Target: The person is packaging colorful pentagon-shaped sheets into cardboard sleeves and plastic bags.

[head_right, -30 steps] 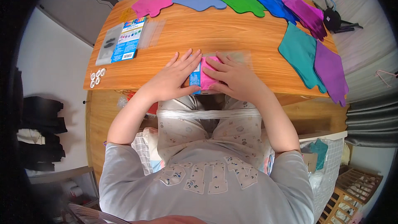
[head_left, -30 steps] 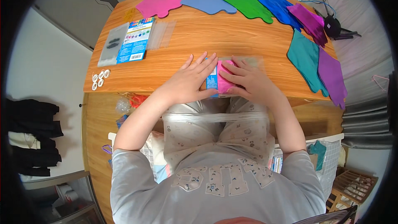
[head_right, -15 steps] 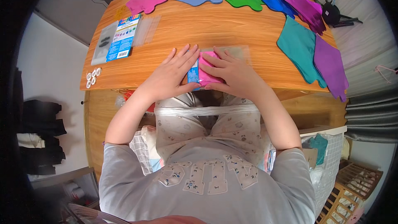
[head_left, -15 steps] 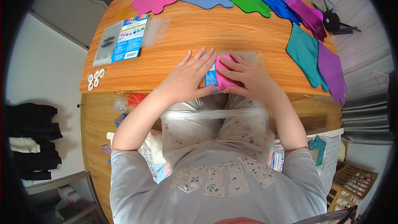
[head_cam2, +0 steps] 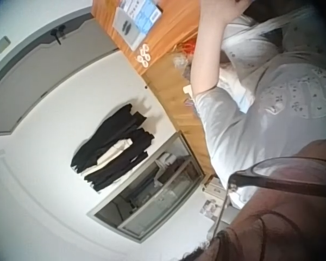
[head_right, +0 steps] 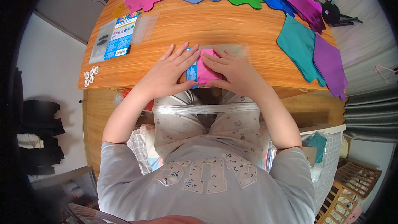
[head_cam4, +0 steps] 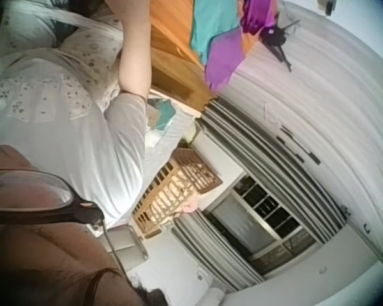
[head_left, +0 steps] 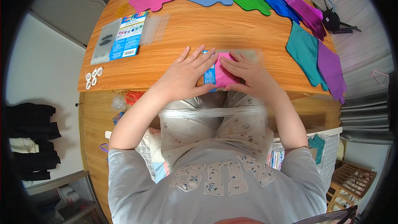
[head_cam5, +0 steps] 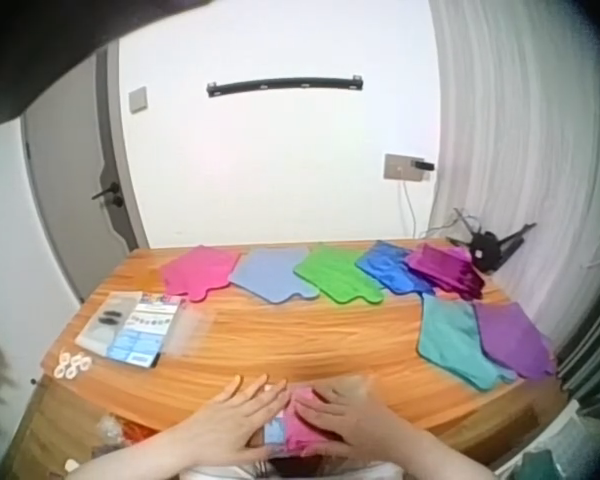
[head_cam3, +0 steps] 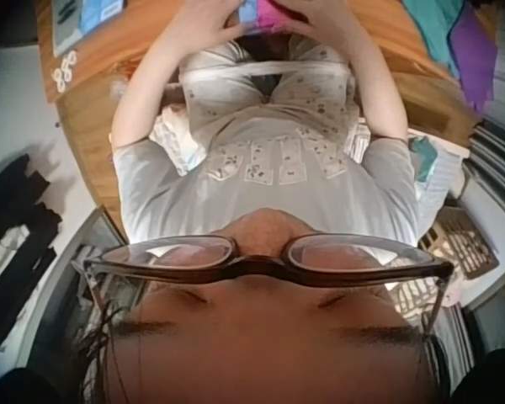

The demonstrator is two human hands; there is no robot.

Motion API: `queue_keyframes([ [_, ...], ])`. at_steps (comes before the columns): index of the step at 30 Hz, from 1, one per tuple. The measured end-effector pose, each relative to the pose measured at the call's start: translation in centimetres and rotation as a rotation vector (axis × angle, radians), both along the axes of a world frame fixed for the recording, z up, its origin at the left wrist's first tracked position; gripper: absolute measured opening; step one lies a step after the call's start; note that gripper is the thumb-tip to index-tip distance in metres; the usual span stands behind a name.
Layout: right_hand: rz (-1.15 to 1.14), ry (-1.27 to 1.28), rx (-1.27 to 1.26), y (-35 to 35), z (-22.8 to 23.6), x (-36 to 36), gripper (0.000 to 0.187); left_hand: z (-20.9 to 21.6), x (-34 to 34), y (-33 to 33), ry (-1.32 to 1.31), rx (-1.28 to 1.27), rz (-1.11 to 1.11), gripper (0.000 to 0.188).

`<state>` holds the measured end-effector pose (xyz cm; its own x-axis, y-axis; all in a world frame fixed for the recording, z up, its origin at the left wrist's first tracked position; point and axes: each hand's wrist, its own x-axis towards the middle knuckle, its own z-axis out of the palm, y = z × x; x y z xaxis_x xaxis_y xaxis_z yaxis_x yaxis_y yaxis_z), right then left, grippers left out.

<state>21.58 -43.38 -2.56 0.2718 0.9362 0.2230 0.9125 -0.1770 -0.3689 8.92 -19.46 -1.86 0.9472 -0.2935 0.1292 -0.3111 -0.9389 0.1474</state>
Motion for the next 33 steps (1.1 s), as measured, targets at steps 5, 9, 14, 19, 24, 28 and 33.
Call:
queue_keyframes([
  [5, 0.018, 0.043, 0.010, 0.0, -0.4, 0.4, 0.069, -0.2, 0.1, -0.3, 0.000, 0.008, 0.002, 0.082],
  [9, 0.040, 0.028, 0.012, 0.0, -0.4, 0.3, 0.068, -0.4, 0.1, -0.7, -0.003, -0.011, 0.020, 0.082],
  [14, 0.067, -0.084, 0.020, 0.3, 0.0, -0.3, 0.068, -0.9, -0.1, -1.4, -0.011, -0.066, 0.057, 0.086],
  [19, 0.037, -0.105, 0.024, -0.2, 0.2, -1.5, 0.068, -0.6, -1.7, -2.9, -0.153, -0.098, 0.092, 0.080],
  [24, 0.008, -0.103, 0.053, -2.0, -0.1, -3.7, 0.067, -3.0, -7.4, -2.0, 0.058, -0.336, 0.315, 0.039],
  [28, 0.003, -0.190, 0.078, -2.1, -1.2, -5.4, 0.066, -4.6, -7.5, -5.0, 0.308, -1.106, 0.447, 0.024],
  [33, 0.019, -0.195, 0.179, -2.1, -2.3, -6.7, 0.062, -7.7, -7.1, -5.3, 0.441, -1.882, 0.552, 0.022],
])
